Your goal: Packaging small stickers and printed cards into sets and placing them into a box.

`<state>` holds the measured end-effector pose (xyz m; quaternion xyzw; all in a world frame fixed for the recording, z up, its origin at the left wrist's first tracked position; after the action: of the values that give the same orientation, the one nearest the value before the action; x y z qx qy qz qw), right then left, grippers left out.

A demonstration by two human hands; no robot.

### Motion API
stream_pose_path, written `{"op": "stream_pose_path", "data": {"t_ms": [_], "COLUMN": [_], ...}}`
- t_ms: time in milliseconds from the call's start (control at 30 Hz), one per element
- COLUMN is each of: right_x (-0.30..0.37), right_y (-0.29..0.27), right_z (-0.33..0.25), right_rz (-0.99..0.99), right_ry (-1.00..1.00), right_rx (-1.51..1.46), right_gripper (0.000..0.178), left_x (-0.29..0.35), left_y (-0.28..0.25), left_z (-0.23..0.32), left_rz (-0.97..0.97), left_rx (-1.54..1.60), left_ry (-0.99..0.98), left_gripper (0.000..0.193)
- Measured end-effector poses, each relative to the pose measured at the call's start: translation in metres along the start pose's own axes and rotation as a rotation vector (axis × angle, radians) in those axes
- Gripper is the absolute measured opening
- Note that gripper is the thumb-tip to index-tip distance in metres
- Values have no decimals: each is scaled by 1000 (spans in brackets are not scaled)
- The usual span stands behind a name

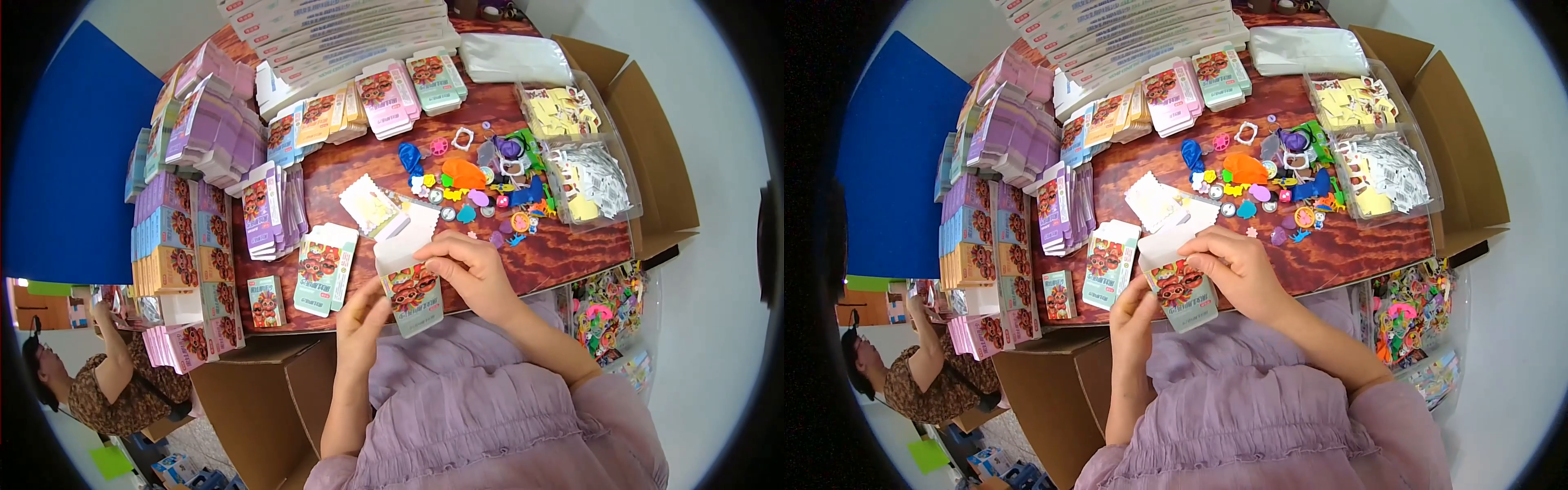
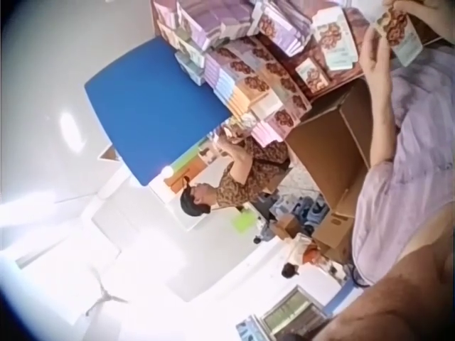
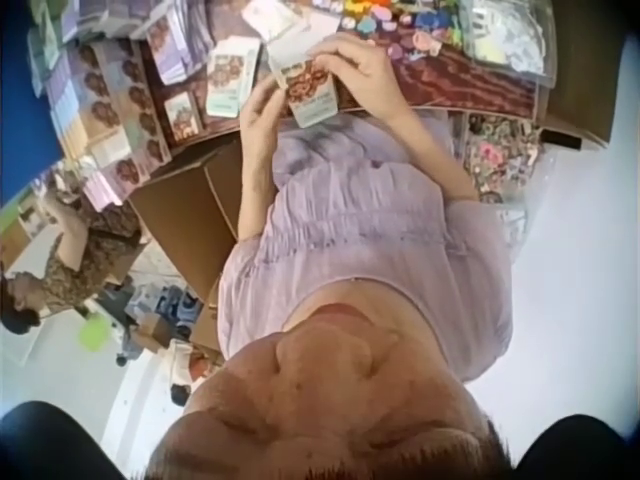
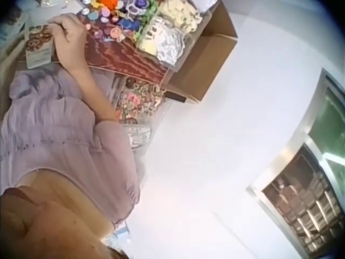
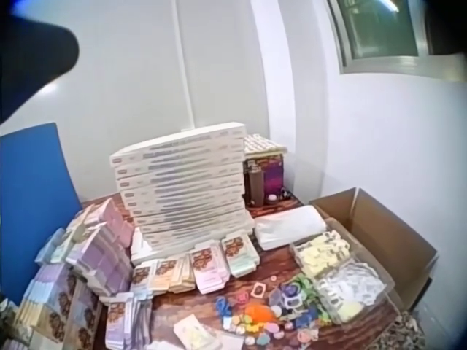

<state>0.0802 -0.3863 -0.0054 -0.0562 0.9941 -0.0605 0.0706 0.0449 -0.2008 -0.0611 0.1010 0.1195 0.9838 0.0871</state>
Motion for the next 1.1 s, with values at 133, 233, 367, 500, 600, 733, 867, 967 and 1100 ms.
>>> {"op": "stream_pose_path", "data": {"t_ms": [133, 233, 367, 500, 600, 733, 867, 967, 1100], "right_x": [2, 2, -2, -3, 1, 1, 1, -6, -7], "right_y": [4, 5, 9, 10, 15, 14, 7, 4, 8], "right_z": [3, -3, -7, -3, 5, 12, 12, 11, 9], "right_rz": [-16, -21, -133, -247, -299, -193, -118, -160, -292], "right_ry": [56, 131, 85, 1, 77, 207, 212, 236, 198], "right_rx": [-110, -258, -248, -282, -279, -121, -23, -32, 91], "right_gripper": [26, 34, 24, 15, 10, 8, 9, 10, 12], "left_x": [8, 14, 13, 13, 13, 9, 8, 8, 7], "left_y": [18, 16, 19, 16, 15, 23, 26, 28, 27], "left_z": [40, 47, 54, 41, 32, 33, 32, 34, 34], "left_rz": [97, 101, 55, 39, 43, -36, -110, -130, -141], "left_rx": [-186, -494, -671, -682, -431, -547, -528, -558, -594], "left_ry": [208, 355, 433, 377, 310, 271, 197, 196, 181], "left_gripper": [48, 51, 46, 45, 49, 52, 53, 59, 58]}}
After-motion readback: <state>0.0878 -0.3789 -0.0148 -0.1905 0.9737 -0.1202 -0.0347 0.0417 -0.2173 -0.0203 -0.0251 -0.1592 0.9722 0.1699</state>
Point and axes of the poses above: each hand's wrist, its own x-axis away from the middle knuckle, its own y-axis out of the palm, z = x × y, the point moved 8 cm from there along -x, towards the middle knuckle, and after that the axes turned 1 degree about y, right-handed, at the moved point
